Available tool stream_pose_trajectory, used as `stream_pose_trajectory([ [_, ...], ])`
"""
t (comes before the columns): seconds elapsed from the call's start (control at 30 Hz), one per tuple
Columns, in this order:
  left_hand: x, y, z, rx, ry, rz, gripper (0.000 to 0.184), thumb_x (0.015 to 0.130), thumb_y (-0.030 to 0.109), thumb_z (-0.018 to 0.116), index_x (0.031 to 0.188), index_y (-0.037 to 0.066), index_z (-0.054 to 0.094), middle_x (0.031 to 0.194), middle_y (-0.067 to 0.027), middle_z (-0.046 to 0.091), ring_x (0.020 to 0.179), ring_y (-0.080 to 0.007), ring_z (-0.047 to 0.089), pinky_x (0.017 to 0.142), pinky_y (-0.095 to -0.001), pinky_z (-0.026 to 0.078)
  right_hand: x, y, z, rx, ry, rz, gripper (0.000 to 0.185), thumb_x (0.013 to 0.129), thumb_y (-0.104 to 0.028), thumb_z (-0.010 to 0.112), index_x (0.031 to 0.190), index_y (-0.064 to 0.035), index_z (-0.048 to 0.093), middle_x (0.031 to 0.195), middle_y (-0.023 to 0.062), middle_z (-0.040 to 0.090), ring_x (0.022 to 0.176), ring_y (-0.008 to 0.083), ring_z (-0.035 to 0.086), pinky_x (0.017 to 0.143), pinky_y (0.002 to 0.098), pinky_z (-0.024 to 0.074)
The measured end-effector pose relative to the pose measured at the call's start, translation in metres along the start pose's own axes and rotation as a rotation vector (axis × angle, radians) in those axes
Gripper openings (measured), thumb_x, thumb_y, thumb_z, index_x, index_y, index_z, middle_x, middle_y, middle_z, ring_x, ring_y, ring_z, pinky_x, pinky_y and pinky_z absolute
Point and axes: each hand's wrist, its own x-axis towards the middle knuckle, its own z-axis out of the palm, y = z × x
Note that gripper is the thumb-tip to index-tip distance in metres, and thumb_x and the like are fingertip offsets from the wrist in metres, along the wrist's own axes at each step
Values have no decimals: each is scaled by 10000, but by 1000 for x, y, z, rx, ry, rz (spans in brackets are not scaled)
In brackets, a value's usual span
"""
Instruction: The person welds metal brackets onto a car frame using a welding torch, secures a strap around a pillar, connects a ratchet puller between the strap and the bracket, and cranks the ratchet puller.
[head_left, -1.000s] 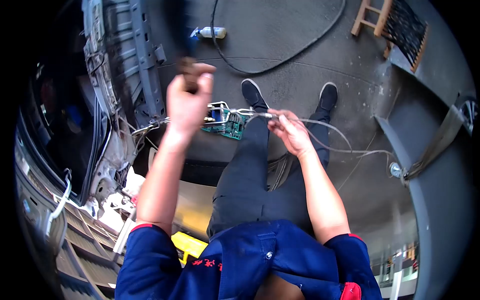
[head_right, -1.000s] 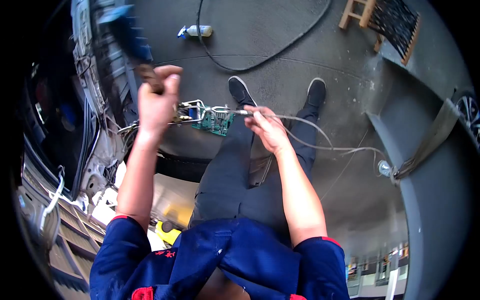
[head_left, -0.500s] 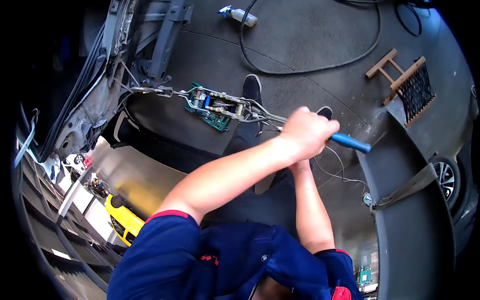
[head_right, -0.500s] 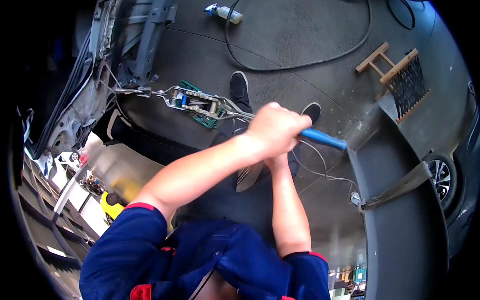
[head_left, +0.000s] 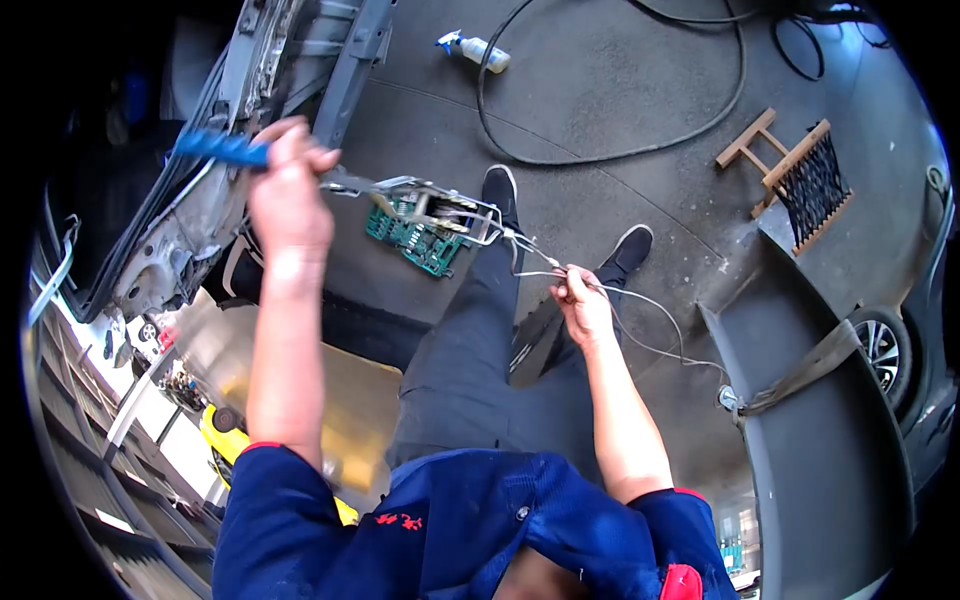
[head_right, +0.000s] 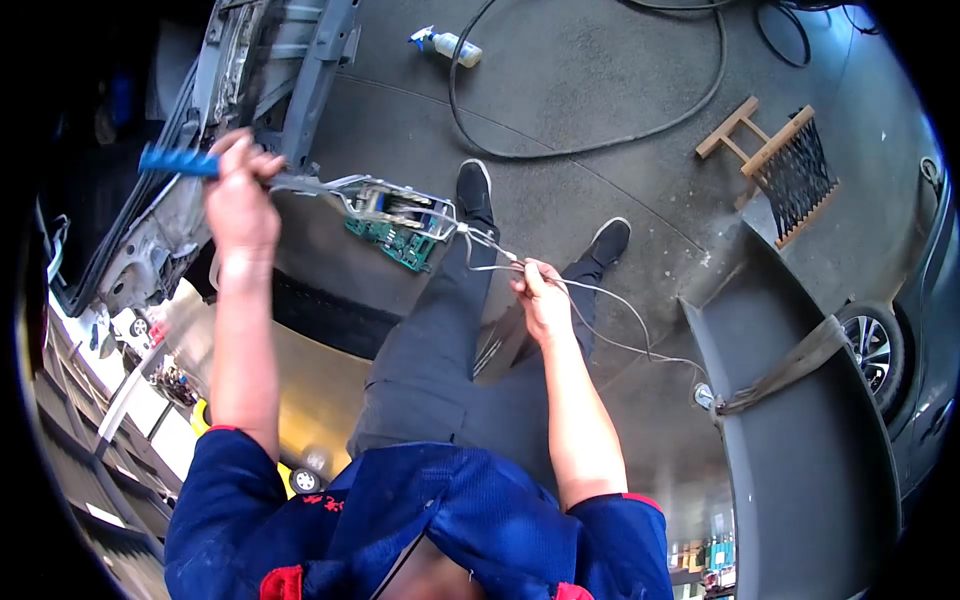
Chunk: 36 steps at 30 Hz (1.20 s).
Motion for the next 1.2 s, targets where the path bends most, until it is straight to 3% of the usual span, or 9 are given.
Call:
stream_pose_trajectory([
  [0.1, -66, 8, 105, 535, -351, 526, 234, 943, 190, 692, 1121, 37, 689, 830, -99, 706, 708, -210, 688, 690, -365, 571, 3, 19, -9, -3, 47, 56, 207, 1039, -168, 628, 1193, -31, 603, 1055, 118, 717, 700, 111, 580, 815, 348, 553],
  [0.2, -145, -19, 194, 830, -1154, 419, 196, 885, 155, 613, 1036, 46, 674, 937, -196, 719, 877, -324, 746, 765, -464, 582, -8, 24, 1, 97, 92, -24, 220, 1040, -194, 610, 1193, -36, 601, 1100, 118, 719, 898, 195, 657, 924, 408, 530],
  [0.33, -224, -71, 201, 1219, -1673, 544, 124, 798, 174, 679, 862, 77, 720, 772, -134, 744, 757, -296, 756, 700, -444, 588, 17, 20, -38, -770, -29, -160, 214, 1059, -269, 551, 1083, -78, 644, 944, 81, 709, 819, 207, 676, 812, 370, 537],
  [0.4, -211, -100, 170, 856, -1478, 504, 156, 771, 176, 706, 903, 95, 720, 808, -120, 738, 757, -308, 746, 678, -446, 586, 20, 6, -22, -1151, -19, -208, 168, 1042, -230, 590, 983, -90, 660, 889, 70, 704, 716, 206, 663, 745, 358, 545],
  [0.53, -90, 21, 79, 497, -792, 632, 240, 743, 95, 805, 954, 83, 691, 798, -77, 695, 694, -232, 707, 662, -371, 566, -6, 12, 11, -6, -72, 91, 183, 1011, -178, 669, 1155, -71, 637, 968, 61, 708, 748, 133, 619, 867, 366, 546],
  [0.73, 75, -21, -70, -235, 151, -309, 121, 988, 128, 626, 920, 39, 577, 746, -39, 556, 691, -169, 572, 786, -391, 554, -28, -6, 24, 76, -44, 22, 218, 1027, -187, 650, 1188, -45, 608, 1009, 66, 705, 735, 126, 609, 868, 374, 545],
  [0.87, -47, 0, 35, -21, 165, 99, 148, 995, 140, 620, 865, 75, 593, 758, -7, 559, 644, -95, 554, 644, -305, 515, -16, 8, -5, -18, 51, 101, 258, 1022, -188, 664, 1233, -58, 596, 997, 46, 695, 709, 95, 554, 856, 350, 534],
  [0.97, -114, -11, 122, 256, -455, 400, 73, 956, 108, 668, 935, 38, 675, 772, -43, 648, 715, -131, 649, 633, -297, 530, -19, 30, -21, -52, 61, 145, 290, 1017, -205, 675, 1259, -70, 590, 1002, 26, 684, 752, 87, 560, 888, 364, 534],
  [1.2, -160, -17, 178, 526, -832, 395, 190, 782, 170, 738, 960, 143, 676, 848, -81, 706, 805, -314, 712, 668, -437, 555, -62, 14, -51, -70, 51, 35, 112, 1024, -97, 618, 1134, -83, 598, 988, 49, 703, 811, 135, 652, 759, 293, 540],
])
